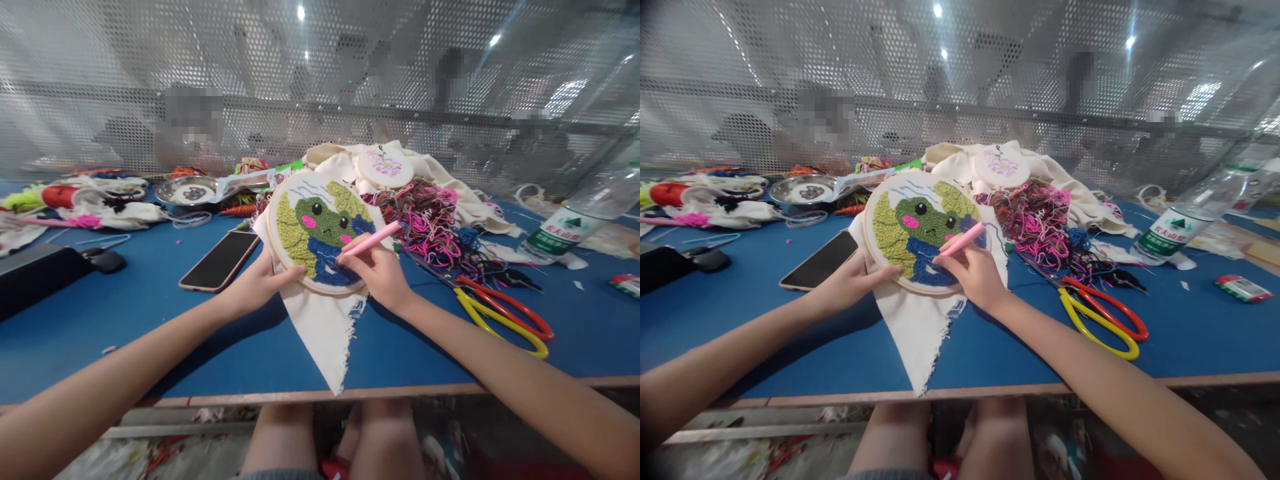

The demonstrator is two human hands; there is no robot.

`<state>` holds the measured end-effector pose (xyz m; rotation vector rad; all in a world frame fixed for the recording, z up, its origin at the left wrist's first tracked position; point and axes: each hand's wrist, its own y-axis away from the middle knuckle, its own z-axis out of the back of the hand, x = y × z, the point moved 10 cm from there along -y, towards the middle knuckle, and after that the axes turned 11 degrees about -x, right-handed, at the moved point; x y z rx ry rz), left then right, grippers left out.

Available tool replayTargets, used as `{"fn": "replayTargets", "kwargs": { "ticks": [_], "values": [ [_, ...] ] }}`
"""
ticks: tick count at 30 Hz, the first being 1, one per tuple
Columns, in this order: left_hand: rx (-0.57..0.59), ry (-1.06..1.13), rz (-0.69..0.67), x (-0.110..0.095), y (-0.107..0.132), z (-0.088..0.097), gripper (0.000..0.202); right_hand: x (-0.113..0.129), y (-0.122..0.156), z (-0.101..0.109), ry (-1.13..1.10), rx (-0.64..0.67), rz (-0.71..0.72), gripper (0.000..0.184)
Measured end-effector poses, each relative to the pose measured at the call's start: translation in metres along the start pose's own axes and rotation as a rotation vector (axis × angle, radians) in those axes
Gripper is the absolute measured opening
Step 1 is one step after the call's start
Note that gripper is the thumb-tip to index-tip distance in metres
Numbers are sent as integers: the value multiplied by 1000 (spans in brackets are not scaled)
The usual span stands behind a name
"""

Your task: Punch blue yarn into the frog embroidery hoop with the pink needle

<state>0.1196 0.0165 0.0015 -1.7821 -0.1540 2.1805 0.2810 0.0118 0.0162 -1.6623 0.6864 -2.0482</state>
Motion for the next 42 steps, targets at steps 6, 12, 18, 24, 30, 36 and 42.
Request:
{"fn": "replayTargets", "kwargs": {
  "ticks": [6, 12, 18, 24, 30, 36, 42],
  "values": [
    [-9, -67, -32, -7, 4, -1, 43, 10, 2, -21, 147, 131, 164, 7],
    [-21, -75, -16, -2, 1, 2, 43, 4, 0, -19, 195, 177, 79, 8],
    [-35, -41, 0, 3, -1, 4, 46, 3, 1, -19, 143, 264, 76, 8],
    [-25, -35, 9, 3, 0, 3, 45, 1, -2, -10, 174, 162, 68, 13],
    [-25, -33, 25, 4, 0, 3, 49, -4, -2, -4, 87, 103, 7, 19],
    [-35, -34, 32, 5, 0, 4, 48, -9, -2, -5, -70, 82, -105, 20],
    [-28, -41, 24, 4, 0, 5, 46, -11, -2, -5, -143, 71, -161, 22]
  ]
}}
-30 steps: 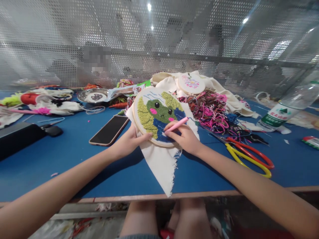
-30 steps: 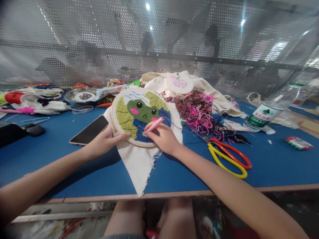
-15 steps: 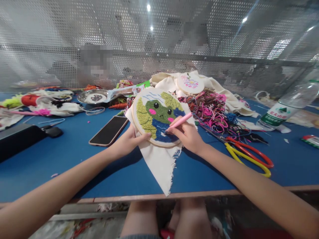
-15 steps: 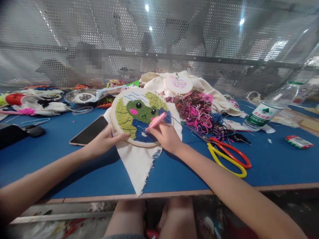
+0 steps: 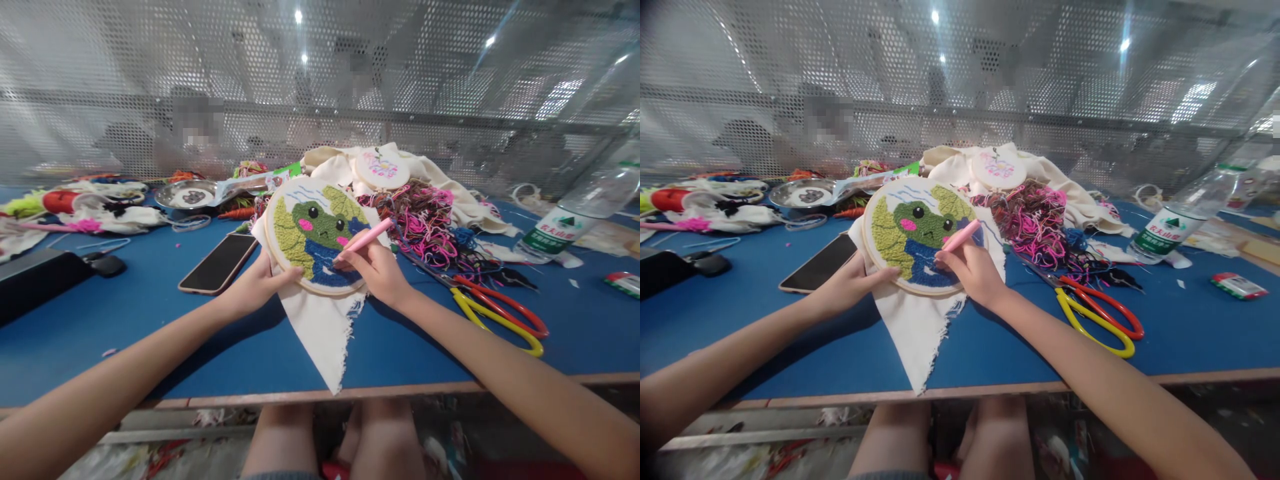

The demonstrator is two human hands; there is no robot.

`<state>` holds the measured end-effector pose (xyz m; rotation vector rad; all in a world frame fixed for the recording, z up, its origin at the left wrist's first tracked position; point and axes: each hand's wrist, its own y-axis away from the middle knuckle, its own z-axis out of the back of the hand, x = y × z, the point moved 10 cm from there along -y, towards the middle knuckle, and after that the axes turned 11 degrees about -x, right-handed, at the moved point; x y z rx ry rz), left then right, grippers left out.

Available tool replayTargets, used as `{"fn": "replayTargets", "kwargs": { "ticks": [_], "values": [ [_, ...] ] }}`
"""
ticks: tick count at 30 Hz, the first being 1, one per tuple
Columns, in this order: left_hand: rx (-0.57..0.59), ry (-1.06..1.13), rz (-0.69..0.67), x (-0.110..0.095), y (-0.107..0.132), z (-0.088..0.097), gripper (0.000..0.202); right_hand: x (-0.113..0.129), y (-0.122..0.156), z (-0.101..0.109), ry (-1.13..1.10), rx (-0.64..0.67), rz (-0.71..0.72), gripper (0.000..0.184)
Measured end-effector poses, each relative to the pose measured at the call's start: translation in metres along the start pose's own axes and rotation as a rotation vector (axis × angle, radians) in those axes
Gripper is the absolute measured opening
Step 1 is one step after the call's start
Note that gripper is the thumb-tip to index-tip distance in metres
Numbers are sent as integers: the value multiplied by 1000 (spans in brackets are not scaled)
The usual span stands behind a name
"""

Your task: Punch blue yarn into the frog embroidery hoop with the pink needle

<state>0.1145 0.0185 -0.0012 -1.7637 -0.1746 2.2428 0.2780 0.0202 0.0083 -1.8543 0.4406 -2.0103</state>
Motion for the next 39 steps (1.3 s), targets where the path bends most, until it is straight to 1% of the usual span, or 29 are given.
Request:
{"fn": "replayTargets", "kwargs": {
  "ticks": [5, 11, 16, 20, 28, 33, 36, 39],
  "values": [
    [15, 10, -4, -1, 1, -2, 45, 1, 0, 0, -42, -1, 0, 21],
    [4, -9, -18, 1, 0, -1, 47, -7, 0, 1, -98, -31, -51, 22],
    [-4, -18, -19, -1, 0, -1, 46, -7, 0, 1, -91, -34, -49, 22],
    [-25, -40, -15, -3, 0, 0, 49, -7, 0, 1, -70, -33, -47, 22],
    [-8, -18, 4, -1, -1, -2, 51, -7, 0, 1, -86, -31, -51, 23],
    [-6, -19, -21, 0, -1, -1, 50, -8, 0, 0, -71, -31, -50, 22],
    [-4, 2, 3, 1, 0, -2, 50, -7, 0, 2, -8, -64, -8, 22],
    [-22, 23, 20, -2, 2, -2, 52, 3, 1, -2, 118, -63, 123, 18]
  ]
}}
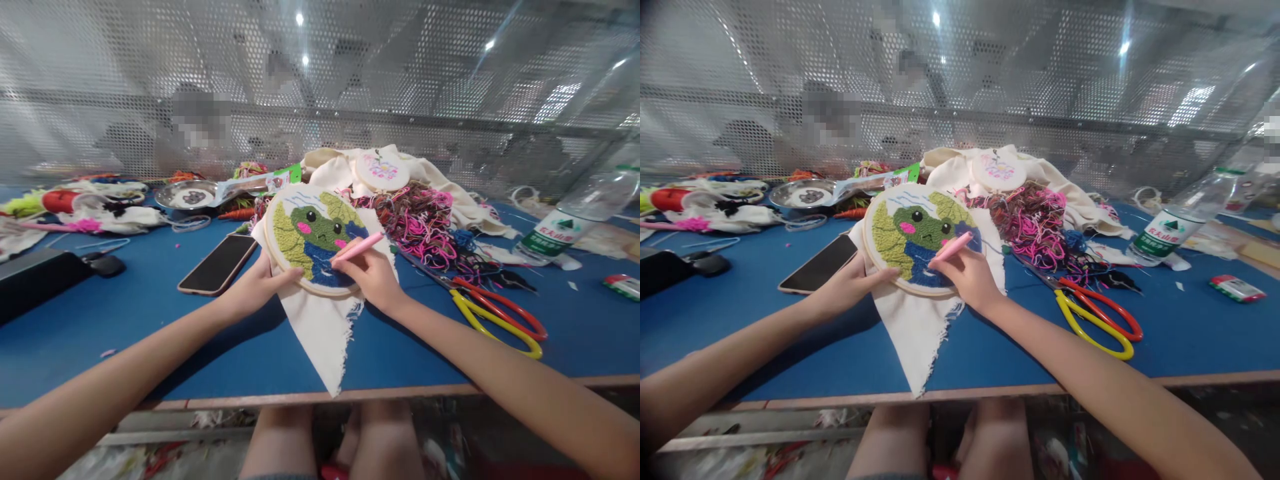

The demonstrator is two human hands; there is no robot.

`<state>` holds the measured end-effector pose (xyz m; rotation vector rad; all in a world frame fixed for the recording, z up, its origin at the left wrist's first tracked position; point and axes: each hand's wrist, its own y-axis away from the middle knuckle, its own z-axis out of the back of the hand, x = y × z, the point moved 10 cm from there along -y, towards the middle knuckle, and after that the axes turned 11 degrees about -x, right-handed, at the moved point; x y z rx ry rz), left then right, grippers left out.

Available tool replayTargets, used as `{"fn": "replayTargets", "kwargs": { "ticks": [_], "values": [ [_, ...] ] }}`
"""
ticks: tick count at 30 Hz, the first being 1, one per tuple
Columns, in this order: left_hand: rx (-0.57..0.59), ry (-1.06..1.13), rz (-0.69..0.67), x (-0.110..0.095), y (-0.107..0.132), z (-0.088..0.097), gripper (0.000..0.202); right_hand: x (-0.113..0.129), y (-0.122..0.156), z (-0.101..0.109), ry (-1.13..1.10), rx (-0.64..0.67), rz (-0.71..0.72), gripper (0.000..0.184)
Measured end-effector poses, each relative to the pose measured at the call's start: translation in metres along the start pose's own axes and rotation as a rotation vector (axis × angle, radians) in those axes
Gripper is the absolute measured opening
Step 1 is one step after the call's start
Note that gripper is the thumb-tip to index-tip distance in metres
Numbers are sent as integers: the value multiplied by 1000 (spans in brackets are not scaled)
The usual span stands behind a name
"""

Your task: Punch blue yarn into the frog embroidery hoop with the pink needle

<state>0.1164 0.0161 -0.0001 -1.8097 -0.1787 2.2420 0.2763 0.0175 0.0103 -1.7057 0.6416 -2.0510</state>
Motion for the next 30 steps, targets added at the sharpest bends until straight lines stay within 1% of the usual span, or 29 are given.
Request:
{"fn": "replayTargets", "kwargs": {
  "ticks": [3, 5, 6, 9, 12, 17, 25, 30],
  "values": [
    [2, 1, 0, -4, 2, -2, 52, 16, 4, -12, 142, 79, 179, 15],
    [13, -1, 2, -4, 3, -3, 50, 21, 6, -16, 219, 101, 244, 14],
    [16, -1, 1, -4, 3, -3, 49, 22, 6, -16, 245, 94, 247, 13],
    [14, -4, -13, -3, 2, -1, 47, 15, 4, -7, 235, 44, 164, 13],
    [12, -14, -26, -1, 1, 0, 50, 6, 2, 2, 112, -1, 57, 18],
    [22, 7, -13, 0, 0, -1, 52, -6, 1, 3, -17, -7, -52, 21],
    [23, 4, -5, -1, -1, -2, 51, -6, 0, 4, -23, -20, -51, 24],
    [14, 11, -18, 0, -1, 0, 51, -1, 0, 4, 23, -12, 0, 20]
  ]
}}
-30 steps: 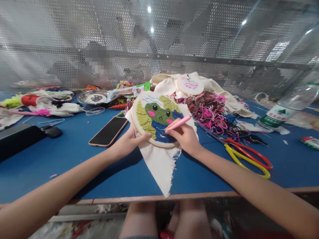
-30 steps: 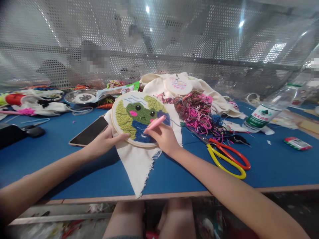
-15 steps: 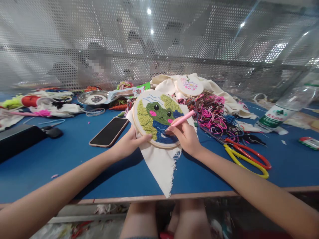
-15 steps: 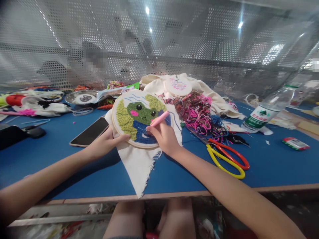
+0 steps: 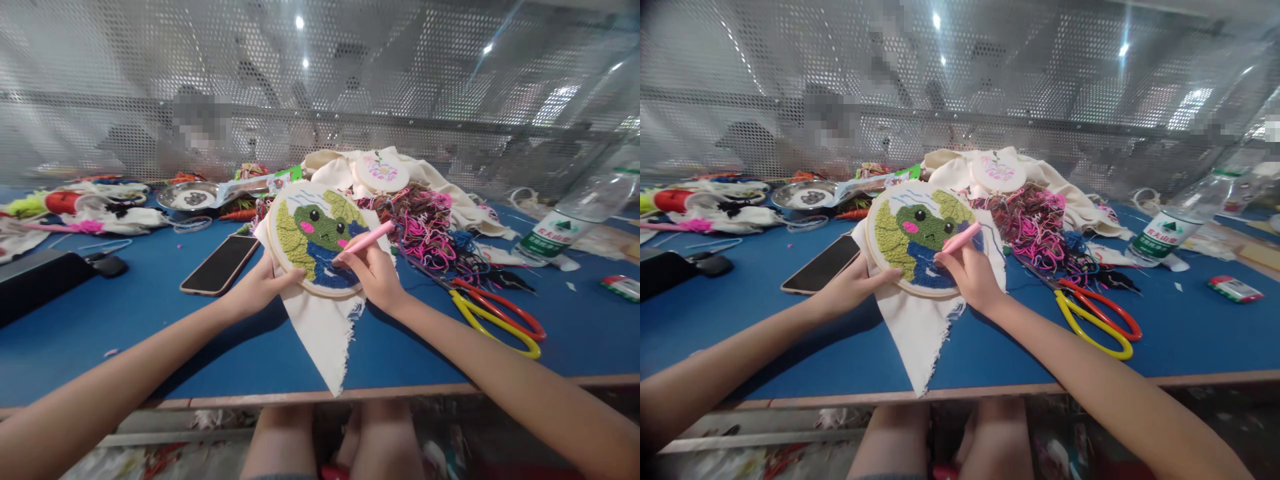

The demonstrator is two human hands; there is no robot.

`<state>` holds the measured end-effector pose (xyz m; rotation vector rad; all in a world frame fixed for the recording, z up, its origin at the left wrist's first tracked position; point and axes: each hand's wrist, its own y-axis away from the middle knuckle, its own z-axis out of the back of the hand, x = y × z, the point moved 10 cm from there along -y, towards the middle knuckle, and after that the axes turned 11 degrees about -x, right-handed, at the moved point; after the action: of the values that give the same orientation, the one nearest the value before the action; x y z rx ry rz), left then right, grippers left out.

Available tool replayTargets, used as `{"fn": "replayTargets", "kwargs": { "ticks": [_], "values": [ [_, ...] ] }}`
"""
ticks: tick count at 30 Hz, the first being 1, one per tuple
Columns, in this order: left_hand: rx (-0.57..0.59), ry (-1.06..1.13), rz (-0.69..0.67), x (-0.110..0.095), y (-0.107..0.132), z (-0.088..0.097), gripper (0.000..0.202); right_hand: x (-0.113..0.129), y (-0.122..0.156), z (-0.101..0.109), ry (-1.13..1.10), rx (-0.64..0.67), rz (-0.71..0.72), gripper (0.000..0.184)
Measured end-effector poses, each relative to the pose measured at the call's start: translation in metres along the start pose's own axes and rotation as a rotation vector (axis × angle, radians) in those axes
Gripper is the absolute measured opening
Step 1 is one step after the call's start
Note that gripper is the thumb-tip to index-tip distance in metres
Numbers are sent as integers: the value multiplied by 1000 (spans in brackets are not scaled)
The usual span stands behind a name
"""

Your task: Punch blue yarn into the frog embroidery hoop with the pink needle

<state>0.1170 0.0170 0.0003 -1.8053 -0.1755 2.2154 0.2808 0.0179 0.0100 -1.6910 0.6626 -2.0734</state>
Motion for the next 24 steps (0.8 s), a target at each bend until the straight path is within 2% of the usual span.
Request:
{"fn": "replayTargets", "kwargs": {
  "ticks": [9, 20, 24],
  "values": [
    [9, 9, -4, 1, 0, -1, 53, 0, 0, -2, -39, 12, -2, 19],
    [5, -52, -31, -7, 3, -3, 50, 12, -2, -7, 68, 41, 73, 16],
    [27, -68, -81, -11, 5, -5, 48, 23, 1, -17, 179, 92, 207, 12]
  ]
}}
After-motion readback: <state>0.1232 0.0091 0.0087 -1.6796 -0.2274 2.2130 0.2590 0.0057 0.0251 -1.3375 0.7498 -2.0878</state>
